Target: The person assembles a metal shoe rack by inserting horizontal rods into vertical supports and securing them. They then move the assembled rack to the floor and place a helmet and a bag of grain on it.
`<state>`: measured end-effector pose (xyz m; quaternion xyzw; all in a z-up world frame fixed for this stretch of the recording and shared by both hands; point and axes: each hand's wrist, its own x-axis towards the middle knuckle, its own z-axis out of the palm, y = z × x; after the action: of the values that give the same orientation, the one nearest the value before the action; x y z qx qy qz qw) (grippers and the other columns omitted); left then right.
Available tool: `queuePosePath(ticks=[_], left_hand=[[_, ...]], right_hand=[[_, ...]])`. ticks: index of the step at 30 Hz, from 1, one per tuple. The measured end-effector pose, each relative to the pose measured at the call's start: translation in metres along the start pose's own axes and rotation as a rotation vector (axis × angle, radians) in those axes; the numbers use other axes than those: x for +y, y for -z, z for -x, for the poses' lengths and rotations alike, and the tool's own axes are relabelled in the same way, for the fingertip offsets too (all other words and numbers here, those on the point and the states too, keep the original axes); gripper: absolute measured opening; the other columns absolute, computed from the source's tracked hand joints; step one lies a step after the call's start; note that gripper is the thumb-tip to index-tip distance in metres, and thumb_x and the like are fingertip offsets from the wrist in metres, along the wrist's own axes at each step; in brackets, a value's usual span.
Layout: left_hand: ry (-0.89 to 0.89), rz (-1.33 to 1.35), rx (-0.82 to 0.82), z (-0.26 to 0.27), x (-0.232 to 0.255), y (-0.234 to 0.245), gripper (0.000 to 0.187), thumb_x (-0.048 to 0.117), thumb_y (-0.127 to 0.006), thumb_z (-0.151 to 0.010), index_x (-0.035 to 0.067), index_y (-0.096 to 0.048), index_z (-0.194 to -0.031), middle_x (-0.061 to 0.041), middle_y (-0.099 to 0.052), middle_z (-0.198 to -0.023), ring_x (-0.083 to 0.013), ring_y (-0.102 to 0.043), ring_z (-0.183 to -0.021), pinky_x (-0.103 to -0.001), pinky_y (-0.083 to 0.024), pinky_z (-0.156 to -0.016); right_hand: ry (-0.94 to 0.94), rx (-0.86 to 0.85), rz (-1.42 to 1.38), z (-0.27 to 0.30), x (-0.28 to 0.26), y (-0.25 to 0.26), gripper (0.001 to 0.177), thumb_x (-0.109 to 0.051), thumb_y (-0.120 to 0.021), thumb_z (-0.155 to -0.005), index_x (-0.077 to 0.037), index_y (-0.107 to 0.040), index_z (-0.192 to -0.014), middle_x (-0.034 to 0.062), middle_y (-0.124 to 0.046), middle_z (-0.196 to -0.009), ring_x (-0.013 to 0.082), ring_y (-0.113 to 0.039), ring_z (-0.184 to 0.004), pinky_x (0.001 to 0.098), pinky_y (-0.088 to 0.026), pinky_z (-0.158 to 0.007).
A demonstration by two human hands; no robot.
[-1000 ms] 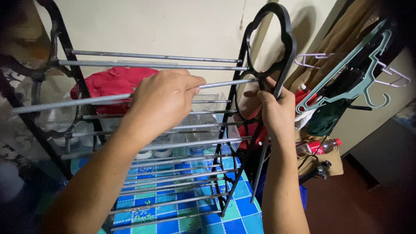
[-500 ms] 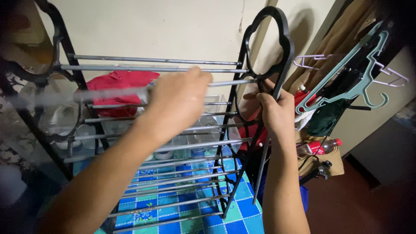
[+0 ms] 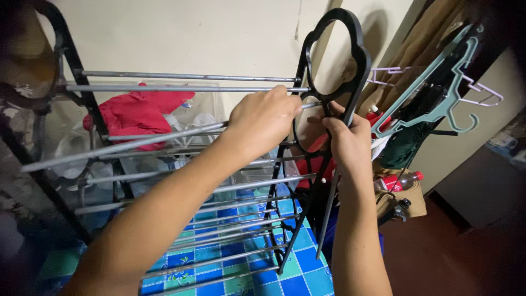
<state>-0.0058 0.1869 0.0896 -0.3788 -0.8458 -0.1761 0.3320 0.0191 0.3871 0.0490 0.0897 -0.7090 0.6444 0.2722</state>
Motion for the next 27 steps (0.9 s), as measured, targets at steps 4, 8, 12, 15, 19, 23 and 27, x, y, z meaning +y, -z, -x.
queuePosePath(ticks=[4, 8, 12, 15, 19, 23, 27], left_hand=[[0.036, -0.027, 0.025, -0.001, 0.005, 0.007, 0.018, 0.020, -0.062, -0.092, 0.012, -0.077, -0.086, -0.017, -0.066, -0.092, -0.0358, -0.071, -0.080, -0.050, -0.056, -0.068], [-0.001, -0.060, 0.058, -0.001, 0.012, 0.010, 0.015, 0.019, -0.064, -0.089, 0.013, -0.078, -0.085, -0.015, -0.066, -0.091, -0.0331, -0.071, -0.080, -0.048, -0.056, -0.068], [-0.056, -0.061, 0.155, -0.002, 0.015, 0.009, 0.013, 0.016, -0.065, -0.086, 0.013, -0.078, -0.085, -0.014, -0.066, -0.090, -0.0321, -0.070, -0.079, -0.047, -0.057, -0.069], [-0.105, -0.115, 0.187, -0.005, 0.013, 0.006, 0.012, 0.013, -0.065, -0.085, 0.011, -0.076, -0.083, -0.014, -0.066, -0.089, -0.0320, -0.070, -0.075, -0.046, -0.057, -0.066], [-0.132, -0.223, 0.083, -0.012, 0.011, 0.001, 0.012, 0.012, -0.064, -0.085, 0.004, -0.072, -0.082, -0.015, -0.066, -0.087, -0.0326, -0.072, -0.070, -0.045, -0.058, -0.058], [-0.044, -0.214, 0.061, -0.015, 0.007, -0.001, 0.011, 0.013, -0.063, -0.087, 0.006, -0.072, -0.084, -0.014, -0.068, -0.078, -0.0328, -0.073, -0.074, -0.044, -0.059, -0.063], [-0.183, -0.224, 0.146, -0.015, 0.008, -0.008, 0.011, 0.009, -0.064, -0.080, 0.007, -0.072, -0.073, -0.009, -0.068, -0.084, -0.0298, -0.073, -0.074, -0.043, -0.059, -0.062]], right_hand=[[-0.005, 0.032, 0.043, 0.005, -0.004, 0.001, 0.037, -0.003, -0.057, -0.089, 0.007, -0.070, -0.122, 0.0113, -0.079, -0.098, 0.0126, -0.072, -0.084, 0.0226, -0.054, -0.076], [-0.023, 0.040, 0.109, 0.010, -0.008, 0.002, 0.035, -0.004, -0.058, -0.090, 0.008, -0.072, -0.120, 0.0103, -0.079, -0.095, 0.0119, -0.068, -0.080, 0.0238, -0.051, -0.071], [0.017, 0.042, 0.107, 0.008, -0.004, 0.003, 0.036, -0.004, -0.058, -0.090, 0.005, -0.071, -0.122, 0.0095, -0.080, -0.097, 0.0095, -0.069, -0.082, 0.0216, -0.053, -0.073], [0.000, 0.039, 0.081, 0.004, 0.002, 0.005, 0.036, -0.004, -0.060, -0.090, 0.004, -0.069, -0.123, 0.0099, -0.080, -0.095, 0.0092, -0.069, -0.080, 0.0214, -0.053, -0.072], [-0.026, 0.035, 0.099, 0.001, 0.011, 0.011, 0.035, -0.004, -0.064, -0.090, 0.007, -0.071, -0.123, 0.0033, -0.069, -0.081, 0.0075, -0.058, -0.066, 0.0234, -0.045, -0.058], [-0.012, 0.014, 0.053, -0.003, 0.017, 0.012, 0.041, -0.004, -0.064, -0.088, 0.006, -0.070, -0.127, -0.0011, -0.064, -0.072, 0.0062, -0.053, -0.055, 0.0240, -0.039, -0.049], [-0.034, -0.054, -0.022, -0.005, 0.017, 0.015, 0.041, -0.004, -0.061, -0.088, 0.007, -0.067, -0.127, 0.0027, -0.066, -0.070, 0.0109, -0.056, -0.049, 0.0263, -0.043, -0.045]])
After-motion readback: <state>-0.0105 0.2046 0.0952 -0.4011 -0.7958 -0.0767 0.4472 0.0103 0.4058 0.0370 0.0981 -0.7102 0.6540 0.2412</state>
